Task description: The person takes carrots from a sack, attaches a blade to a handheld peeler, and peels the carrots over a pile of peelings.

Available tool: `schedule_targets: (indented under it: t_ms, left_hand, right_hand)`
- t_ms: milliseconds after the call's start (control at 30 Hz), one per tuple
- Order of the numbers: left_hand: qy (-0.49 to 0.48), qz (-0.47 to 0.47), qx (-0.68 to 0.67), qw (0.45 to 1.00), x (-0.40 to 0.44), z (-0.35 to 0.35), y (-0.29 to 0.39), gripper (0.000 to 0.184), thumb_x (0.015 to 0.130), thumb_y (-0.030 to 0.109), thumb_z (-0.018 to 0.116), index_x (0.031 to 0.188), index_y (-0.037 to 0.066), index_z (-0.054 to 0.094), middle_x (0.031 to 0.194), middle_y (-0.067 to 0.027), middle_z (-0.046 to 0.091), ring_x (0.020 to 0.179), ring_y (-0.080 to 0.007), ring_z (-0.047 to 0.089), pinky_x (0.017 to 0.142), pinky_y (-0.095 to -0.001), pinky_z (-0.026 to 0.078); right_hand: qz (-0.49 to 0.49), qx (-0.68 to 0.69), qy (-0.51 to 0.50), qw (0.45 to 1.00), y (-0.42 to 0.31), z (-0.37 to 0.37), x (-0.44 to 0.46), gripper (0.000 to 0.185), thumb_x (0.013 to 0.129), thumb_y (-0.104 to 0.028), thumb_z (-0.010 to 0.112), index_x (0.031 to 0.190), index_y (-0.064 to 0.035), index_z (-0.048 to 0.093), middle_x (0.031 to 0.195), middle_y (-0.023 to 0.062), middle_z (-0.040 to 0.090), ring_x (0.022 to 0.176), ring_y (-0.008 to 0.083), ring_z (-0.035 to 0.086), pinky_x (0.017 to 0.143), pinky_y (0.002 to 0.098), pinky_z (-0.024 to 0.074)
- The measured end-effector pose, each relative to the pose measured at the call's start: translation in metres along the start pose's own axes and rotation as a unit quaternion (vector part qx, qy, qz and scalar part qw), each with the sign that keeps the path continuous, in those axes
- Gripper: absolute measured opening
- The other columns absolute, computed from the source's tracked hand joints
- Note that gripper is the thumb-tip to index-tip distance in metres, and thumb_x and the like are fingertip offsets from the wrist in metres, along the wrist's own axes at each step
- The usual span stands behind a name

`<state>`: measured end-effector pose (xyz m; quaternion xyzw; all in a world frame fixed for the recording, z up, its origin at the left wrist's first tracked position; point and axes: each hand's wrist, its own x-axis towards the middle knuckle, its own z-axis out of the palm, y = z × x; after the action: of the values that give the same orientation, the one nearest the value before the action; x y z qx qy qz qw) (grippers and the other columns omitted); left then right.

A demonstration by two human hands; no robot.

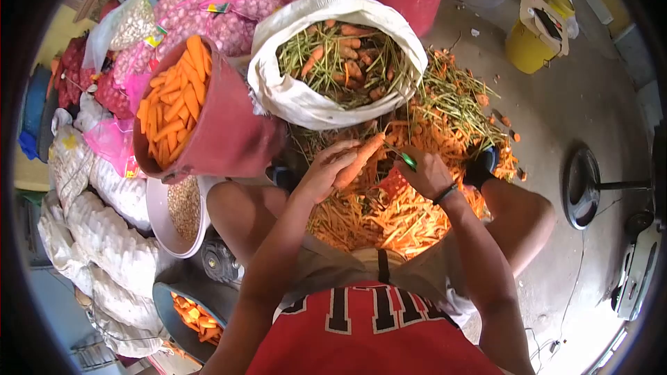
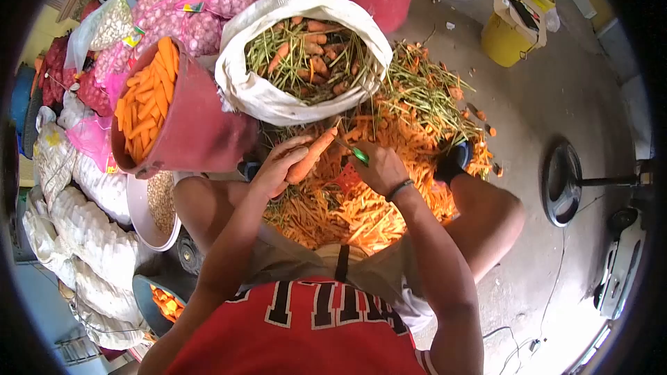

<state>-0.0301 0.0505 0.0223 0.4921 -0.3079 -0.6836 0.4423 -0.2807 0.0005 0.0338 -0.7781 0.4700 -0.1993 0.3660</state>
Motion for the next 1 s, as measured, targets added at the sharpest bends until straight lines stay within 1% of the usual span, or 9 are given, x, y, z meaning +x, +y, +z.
schedule_targets:
  t_ms: [133, 333, 467, 533, 633, 700, 800, 900, 1000]
  left_hand:
    - [0.016, 0.043, -0.004, 0.999, -0.027, 0.013, -0.021, 0.036, 0.095, 0.02, 0.06, 0.124, 0.0, 0.055, 0.104, -0.0081, 0.062, 0.09, -0.0137, 0.062, 0.076, -0.0268, 0.05]
    - [0.076, 0.122, 0.262, 0.954, -0.049, 0.025, -0.017, 0.035, 0.092, 0.029, 0.064, 0.107, -0.003, 0.063, 0.081, -0.0028, 0.06, 0.077, -0.0081, 0.053, 0.069, -0.0253, 0.043]
    - [0.067, 0.188, 0.249, 0.948, -0.053, 0.024, -0.015, 0.037, 0.095, 0.026, 0.06, 0.122, 0.001, 0.058, 0.1, -0.0058, 0.061, 0.085, -0.0086, 0.056, 0.071, -0.025, 0.047]
    - [0.118, 0.249, 0.206, 0.939, -0.042, 0.015, -0.029, 0.038, 0.098, 0.021, 0.055, 0.132, 0.006, 0.053, 0.111, -0.0059, 0.06, 0.093, -0.0083, 0.057, 0.076, -0.0242, 0.048]
    - [0.073, 0.048, -0.077, 0.993, -0.047, 0.01, -0.021, 0.044, 0.101, 0.019, 0.049, 0.142, 0.007, 0.043, 0.126, -0.0079, 0.056, 0.106, -0.0116, 0.057, 0.086, -0.0273, 0.049]
    - [0.064, 0.03, -0.126, 0.989, -0.045, 0.015, -0.024, 0.043, 0.103, 0.019, 0.044, 0.143, 0.006, 0.039, 0.134, -0.0079, 0.053, 0.115, -0.0153, 0.055, 0.094, -0.0307, 0.048]
    - [0.019, 0.006, -0.207, 0.978, -0.042, 0.023, -0.028, 0.041, 0.103, 0.018, 0.044, 0.142, 0.007, 0.04, 0.136, -0.0078, 0.051, 0.119, -0.0173, 0.055, 0.096, -0.0331, 0.049]
    - [0.047, -0.007, -0.183, 0.982, -0.047, 0.033, -0.03, 0.038, 0.103, 0.019, 0.045, 0.14, 0.008, 0.044, 0.121, -0.0029, 0.059, 0.091, -0.0109, 0.061, 0.078, -0.0236, 0.052]
    - [0.004, -0.037, -0.123, 0.992, -0.053, 0.032, -0.022, 0.037, 0.103, 0.02, 0.045, 0.138, 0.01, 0.047, 0.12, -0.0031, 0.059, 0.09, -0.0114, 0.061, 0.076, -0.0241, 0.052]
  right_hand:
    - [-0.023, 0.006, -0.005, 1.0, -0.017, 0.008, -0.01, 0.023, 0.087, -0.022, 0.062, 0.1, -0.0034, 0.061, 0.086, 0.0227, 0.067, 0.078, 0.0409, 0.064, 0.067, 0.046, 0.0508]
    - [-0.049, -0.022, -0.028, 0.998, -0.035, 0.025, -0.016, 0.03, 0.085, -0.024, 0.064, 0.105, -0.0022, 0.062, 0.079, 0.022, 0.067, 0.076, 0.0384, 0.066, 0.067, 0.0439, 0.0528]
    - [0.039, -0.129, -0.162, 0.978, 0.025, 0.044, -0.008, 0.041, 0.083, -0.034, 0.068, 0.107, -0.0016, 0.063, 0.091, 0.0209, 0.068, 0.086, 0.0344, 0.067, 0.076, 0.0415, 0.0534]
    - [0.032, -0.058, -0.135, 0.989, 0.011, 0.031, -0.009, 0.046, 0.08, -0.037, 0.072, 0.109, -0.0015, 0.063, 0.093, 0.0196, 0.067, 0.089, 0.0314, 0.067, 0.078, 0.0408, 0.0527]
    - [-0.038, 0.035, -0.081, 0.995, -0.025, 0.015, -0.008, 0.058, 0.072, -0.039, 0.082, 0.113, -0.0033, 0.061, 0.089, 0.0166, 0.066, 0.085, 0.0275, 0.068, 0.075, 0.039, 0.0526]
    - [-0.123, 0.064, 0.031, 0.99, -0.031, 0.022, -0.011, 0.059, 0.07, -0.038, 0.084, 0.113, -0.0053, 0.06, 0.089, 0.0154, 0.066, 0.083, 0.0279, 0.068, 0.071, 0.0386, 0.053]
    - [-0.157, 0.036, 0.046, 0.986, -0.039, 0.034, -0.015, 0.059, 0.068, -0.038, 0.085, 0.11, -0.0068, 0.058, 0.088, 0.0146, 0.066, 0.078, 0.0323, 0.067, 0.066, 0.0401, 0.0542]
    - [-0.209, -0.011, 0.065, 0.976, -0.035, 0.034, -0.012, 0.054, 0.069, -0.035, 0.084, 0.108, -0.0087, 0.058, 0.087, 0.014, 0.066, 0.079, 0.0344, 0.067, 0.066, 0.0417, 0.0545]
    - [-0.216, -0.012, 0.099, 0.971, -0.026, 0.017, -0.001, 0.051, 0.07, -0.035, 0.084, 0.106, -0.0091, 0.059, 0.087, 0.0129, 0.066, 0.077, 0.0332, 0.068, 0.065, 0.04, 0.0551]
